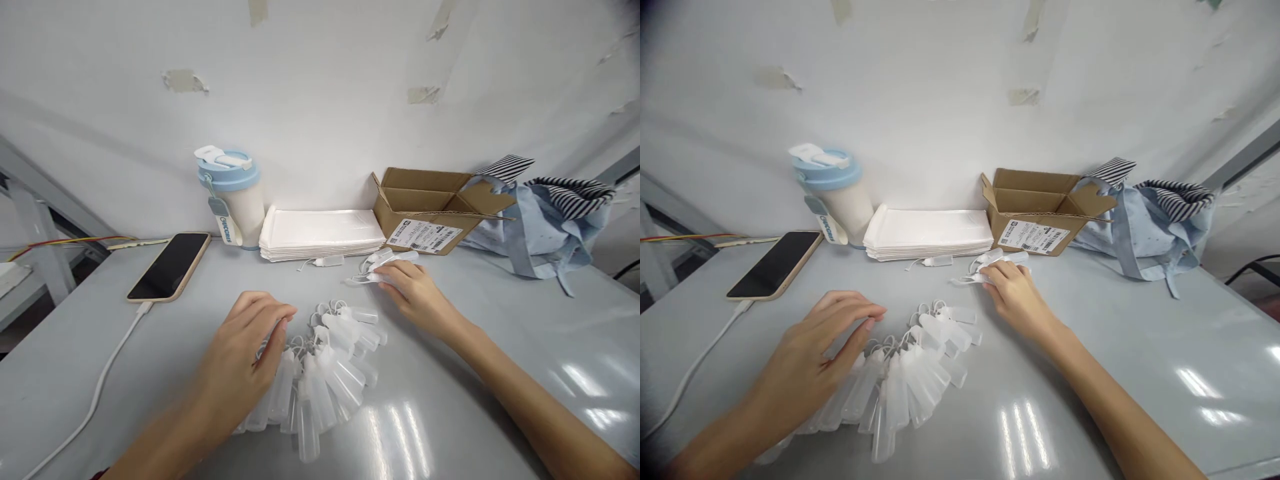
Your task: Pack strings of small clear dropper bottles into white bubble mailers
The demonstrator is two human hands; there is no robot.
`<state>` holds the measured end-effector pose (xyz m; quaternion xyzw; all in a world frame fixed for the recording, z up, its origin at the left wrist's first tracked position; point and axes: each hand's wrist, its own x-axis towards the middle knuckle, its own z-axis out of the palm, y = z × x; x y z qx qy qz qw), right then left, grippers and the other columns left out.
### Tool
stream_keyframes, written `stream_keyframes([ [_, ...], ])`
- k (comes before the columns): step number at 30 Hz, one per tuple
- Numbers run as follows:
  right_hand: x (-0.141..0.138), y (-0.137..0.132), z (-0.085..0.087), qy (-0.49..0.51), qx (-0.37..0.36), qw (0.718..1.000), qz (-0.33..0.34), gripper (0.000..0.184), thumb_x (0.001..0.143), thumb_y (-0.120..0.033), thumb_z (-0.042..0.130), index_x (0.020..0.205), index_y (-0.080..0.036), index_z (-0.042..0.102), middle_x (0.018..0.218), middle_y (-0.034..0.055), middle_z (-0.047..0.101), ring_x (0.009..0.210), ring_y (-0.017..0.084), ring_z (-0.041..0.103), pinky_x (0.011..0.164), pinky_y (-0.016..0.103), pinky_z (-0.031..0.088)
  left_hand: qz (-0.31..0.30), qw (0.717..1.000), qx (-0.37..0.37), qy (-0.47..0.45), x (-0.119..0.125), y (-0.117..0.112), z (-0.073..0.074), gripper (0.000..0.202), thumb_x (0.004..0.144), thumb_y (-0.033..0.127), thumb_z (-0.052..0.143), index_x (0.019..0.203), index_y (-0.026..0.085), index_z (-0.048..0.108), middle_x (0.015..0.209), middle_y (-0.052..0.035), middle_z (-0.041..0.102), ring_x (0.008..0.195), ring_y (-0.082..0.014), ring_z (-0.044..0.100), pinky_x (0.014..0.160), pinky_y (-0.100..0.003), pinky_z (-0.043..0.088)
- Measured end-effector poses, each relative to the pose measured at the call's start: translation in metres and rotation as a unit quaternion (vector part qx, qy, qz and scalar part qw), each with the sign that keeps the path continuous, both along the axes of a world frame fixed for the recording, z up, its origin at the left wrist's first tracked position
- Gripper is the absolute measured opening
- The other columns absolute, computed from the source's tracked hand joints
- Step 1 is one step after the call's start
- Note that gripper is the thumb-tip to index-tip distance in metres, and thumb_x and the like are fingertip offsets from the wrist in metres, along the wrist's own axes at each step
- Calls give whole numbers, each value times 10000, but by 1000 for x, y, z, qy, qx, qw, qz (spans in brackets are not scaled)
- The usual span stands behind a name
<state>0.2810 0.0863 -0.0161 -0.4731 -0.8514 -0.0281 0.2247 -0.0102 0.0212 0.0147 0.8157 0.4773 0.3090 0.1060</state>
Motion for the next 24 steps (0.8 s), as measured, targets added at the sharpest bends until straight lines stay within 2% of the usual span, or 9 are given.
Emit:
stream_keyframes([
  [6,-17,-16,14,64,57,995,46,225,897,-149,481,1110,-179,547,1053,109,608,984,218,573,818,378,463,3,999,-44,-24,4,-2,-2,146,923,202,447,951,212,590,852,-27,639,930,-200,534,713,-290,484],
  [9,-27,-26,21,100,67,990,70,237,893,-130,484,1114,-190,546,1025,105,599,951,217,580,786,374,480,17,996,-79,-48,7,-5,0,146,922,242,458,964,226,597,853,-25,635,894,-194,552,569,-234,471],
  [11,-32,-33,25,121,62,987,86,252,894,-124,484,1132,-188,537,1015,106,594,930,212,583,760,363,495,37,990,-112,-73,10,-7,2,168,921,277,462,1023,248,592,896,-22,633,862,-183,561,459,-193,425],
  [13,-36,-39,28,142,56,983,104,270,895,-115,487,1154,-178,530,1011,109,592,915,205,586,742,348,505,49,986,-131,-87,12,-9,3,206,921,300,463,1093,275,574,942,-17,627,853,-173,564,408,-170,391],
  [16,-43,-49,35,179,23,975,131,287,903,-112,477,1178,-175,534,1003,103,602,897,191,599,718,320,521,33,989,-109,-91,12,-10,4,223,922,291,471,1128,286,558,948,-13,627,846,-165,565,483,-179,451],
  [21,-51,-61,43,239,-57,955,165,274,905,-106,469,1157,-153,566,943,85,632,821,158,612,676,276,527,-24,995,-47,-84,10,-12,5,208,918,202,486,1107,265,547,899,-6,638,806,-150,583,499,-177,448],
  [24,-54,-63,44,250,-70,951,166,251,908,-111,463,1126,-129,586,879,80,641,758,148,598,640,266,512,-35,996,-15,-77,11,-13,8,193,906,152,504,1063,250,560,868,11,642,797,-138,593,654,-215,478],
])
